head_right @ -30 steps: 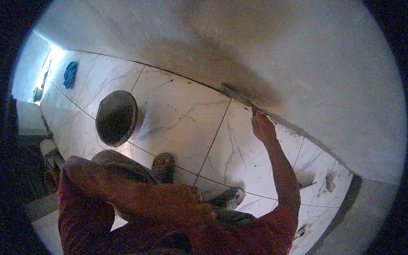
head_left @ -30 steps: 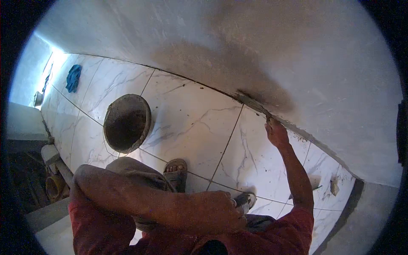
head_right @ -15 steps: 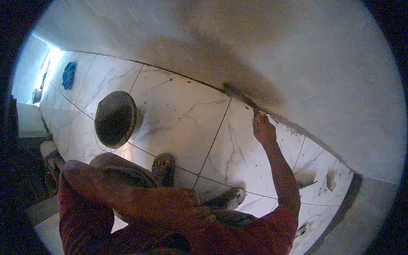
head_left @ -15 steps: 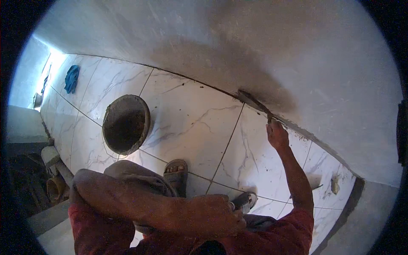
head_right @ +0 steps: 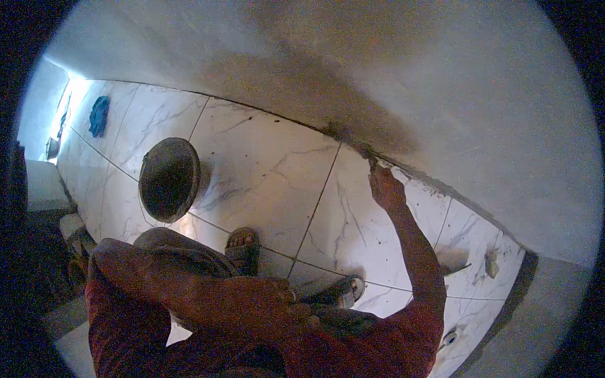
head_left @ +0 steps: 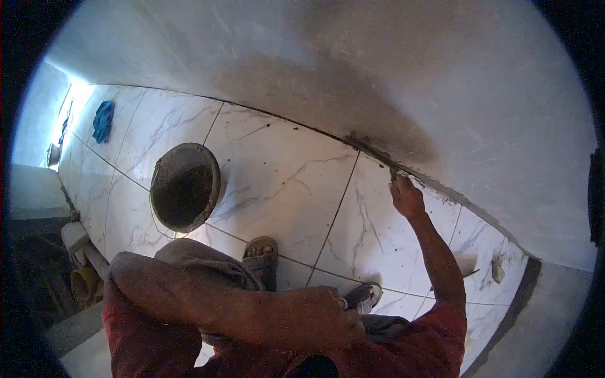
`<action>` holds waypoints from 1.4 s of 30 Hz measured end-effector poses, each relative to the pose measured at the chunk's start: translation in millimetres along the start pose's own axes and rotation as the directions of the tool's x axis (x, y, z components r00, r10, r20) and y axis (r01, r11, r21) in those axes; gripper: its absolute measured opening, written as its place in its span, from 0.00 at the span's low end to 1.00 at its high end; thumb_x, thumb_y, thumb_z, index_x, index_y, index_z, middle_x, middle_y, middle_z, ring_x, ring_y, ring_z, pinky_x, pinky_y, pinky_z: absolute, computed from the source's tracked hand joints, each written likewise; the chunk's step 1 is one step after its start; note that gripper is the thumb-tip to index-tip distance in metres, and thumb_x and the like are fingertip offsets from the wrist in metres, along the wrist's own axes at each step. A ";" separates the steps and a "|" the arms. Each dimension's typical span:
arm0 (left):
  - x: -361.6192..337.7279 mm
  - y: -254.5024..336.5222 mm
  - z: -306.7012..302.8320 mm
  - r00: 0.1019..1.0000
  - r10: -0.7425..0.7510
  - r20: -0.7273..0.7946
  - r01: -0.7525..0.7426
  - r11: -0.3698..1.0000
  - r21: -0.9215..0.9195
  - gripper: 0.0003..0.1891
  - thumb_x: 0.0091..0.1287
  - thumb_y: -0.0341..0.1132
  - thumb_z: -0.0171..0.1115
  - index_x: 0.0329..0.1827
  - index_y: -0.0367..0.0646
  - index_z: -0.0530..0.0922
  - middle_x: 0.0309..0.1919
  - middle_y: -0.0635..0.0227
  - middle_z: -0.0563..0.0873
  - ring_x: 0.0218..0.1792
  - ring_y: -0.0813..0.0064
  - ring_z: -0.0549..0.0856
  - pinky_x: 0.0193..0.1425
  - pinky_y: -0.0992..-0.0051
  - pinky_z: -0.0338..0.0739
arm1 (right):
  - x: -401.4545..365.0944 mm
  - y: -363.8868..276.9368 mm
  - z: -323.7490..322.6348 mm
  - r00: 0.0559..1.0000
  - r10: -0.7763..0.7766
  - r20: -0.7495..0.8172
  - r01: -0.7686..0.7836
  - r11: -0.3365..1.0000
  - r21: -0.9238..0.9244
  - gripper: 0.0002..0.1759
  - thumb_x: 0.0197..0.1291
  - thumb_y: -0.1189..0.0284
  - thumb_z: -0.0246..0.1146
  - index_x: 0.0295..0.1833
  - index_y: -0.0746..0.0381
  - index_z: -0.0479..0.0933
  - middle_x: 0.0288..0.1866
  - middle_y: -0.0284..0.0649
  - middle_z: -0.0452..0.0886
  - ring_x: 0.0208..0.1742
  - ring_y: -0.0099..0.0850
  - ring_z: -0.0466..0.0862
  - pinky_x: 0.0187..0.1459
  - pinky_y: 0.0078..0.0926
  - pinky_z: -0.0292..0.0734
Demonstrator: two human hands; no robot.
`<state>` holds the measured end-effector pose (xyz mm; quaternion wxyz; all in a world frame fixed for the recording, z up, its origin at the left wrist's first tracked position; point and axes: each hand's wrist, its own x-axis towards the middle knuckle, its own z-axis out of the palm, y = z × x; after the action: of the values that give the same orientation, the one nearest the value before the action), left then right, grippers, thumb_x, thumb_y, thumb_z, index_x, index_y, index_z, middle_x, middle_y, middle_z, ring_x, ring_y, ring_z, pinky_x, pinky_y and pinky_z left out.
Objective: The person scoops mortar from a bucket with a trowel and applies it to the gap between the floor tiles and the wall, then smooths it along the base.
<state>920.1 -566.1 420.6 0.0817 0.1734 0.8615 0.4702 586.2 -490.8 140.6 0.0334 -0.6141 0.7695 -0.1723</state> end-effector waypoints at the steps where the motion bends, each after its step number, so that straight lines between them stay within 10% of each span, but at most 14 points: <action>1: 1.9 -0.2 4.8 1.000 0.006 0.005 -0.006 1.000 0.006 0.13 0.54 0.33 0.58 0.40 0.36 0.74 0.29 0.61 0.83 0.29 0.64 0.86 0.30 0.65 0.79 | -0.8 -4.5 -0.8 0.984 0.097 0.147 -0.088 0.994 -0.061 0.16 0.62 0.61 0.53 0.46 0.62 0.69 0.38 0.51 0.76 0.35 0.51 0.79 0.35 0.45 0.77; 5: 5.7 -4.3 17.0 0.992 -0.066 0.105 0.060 0.997 0.057 0.16 0.55 0.34 0.57 0.47 0.41 0.73 0.33 0.60 0.82 0.36 0.60 0.84 0.39 0.63 0.78 | -13.8 47.6 51.1 0.960 0.016 0.279 0.045 0.976 -0.211 0.18 0.62 0.58 0.52 0.49 0.60 0.69 0.42 0.53 0.77 0.40 0.53 0.79 0.38 0.48 0.77; 6: 5.9 -3.9 16.9 0.981 -0.057 0.188 0.049 0.997 0.052 0.19 0.55 0.34 0.56 0.53 0.45 0.72 0.37 0.59 0.81 0.43 0.56 0.82 0.46 0.61 0.77 | -5.7 26.7 28.0 0.943 0.189 0.274 -0.145 0.974 -0.172 0.20 0.61 0.58 0.52 0.52 0.61 0.69 0.45 0.54 0.77 0.43 0.53 0.79 0.42 0.48 0.76; 9: 3.1 -7.6 28.1 0.999 0.023 -0.033 -0.020 0.997 0.074 0.13 0.57 0.36 0.57 0.41 0.37 0.74 0.30 0.61 0.83 0.30 0.65 0.86 0.34 0.67 0.79 | 28.3 5.0 -16.1 0.874 0.278 0.398 -0.151 0.935 -0.322 0.21 0.61 0.59 0.53 0.53 0.61 0.69 0.46 0.54 0.77 0.45 0.52 0.79 0.44 0.47 0.76; 16: 2.3 -8.6 5.6 0.993 0.098 0.066 -0.108 0.980 0.166 0.14 0.59 0.37 0.55 0.42 0.36 0.73 0.31 0.62 0.82 0.32 0.64 0.86 0.35 0.66 0.79 | -4.5 22.3 -37.3 0.976 0.137 0.168 -0.110 0.980 -0.163 0.19 0.63 0.60 0.51 0.50 0.62 0.69 0.44 0.53 0.77 0.43 0.50 0.80 0.41 0.48 0.77; 25: 6.2 -7.8 14.1 0.997 0.060 0.051 -0.067 0.987 0.149 0.14 0.59 0.37 0.54 0.42 0.36 0.74 0.31 0.62 0.82 0.32 0.63 0.85 0.35 0.65 0.79 | -3.5 70.4 -27.1 0.929 0.168 0.330 -0.034 0.926 -0.375 0.17 0.60 0.59 0.55 0.45 0.62 0.72 0.42 0.52 0.78 0.43 0.50 0.79 0.42 0.47 0.76; 34: 11.5 -12.2 8.0 0.974 0.228 0.003 -0.227 0.965 0.131 0.14 0.59 0.37 0.54 0.41 0.35 0.75 0.31 0.60 0.82 0.31 0.62 0.85 0.35 0.65 0.80 | -12.1 24.1 -33.7 0.939 0.157 0.306 -0.123 0.984 -0.130 0.12 0.61 0.65 0.53 0.39 0.64 0.71 0.34 0.53 0.77 0.37 0.52 0.79 0.38 0.47 0.75; 36: 15.5 -7.5 24.5 0.994 -0.085 0.063 0.083 0.996 0.026 0.11 0.50 0.37 0.65 0.35 0.43 0.80 0.30 0.59 0.84 0.35 0.58 0.84 0.39 0.66 0.79 | 3.5 -5.9 -18.4 0.910 0.207 0.358 -0.138 0.968 -0.208 0.15 0.62 0.64 0.50 0.40 0.66 0.71 0.34 0.54 0.78 0.36 0.51 0.80 0.38 0.47 0.76; 42: 25.0 2.4 7.6 0.953 -0.153 0.262 0.167 0.985 -0.034 0.12 0.58 0.35 0.54 0.40 0.36 0.75 0.30 0.57 0.83 0.33 0.61 0.85 0.38 0.66 0.79 | 20.1 -15.1 -6.8 0.890 0.279 0.360 -0.182 0.943 -0.278 0.17 0.62 0.63 0.48 0.43 0.67 0.71 0.31 0.55 0.79 0.33 0.50 0.81 0.36 0.49 0.77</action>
<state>899.8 -549.6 419.0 0.2359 0.1606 0.8412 0.4593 593.7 -511.3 154.9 0.1346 -0.5393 0.8296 0.0533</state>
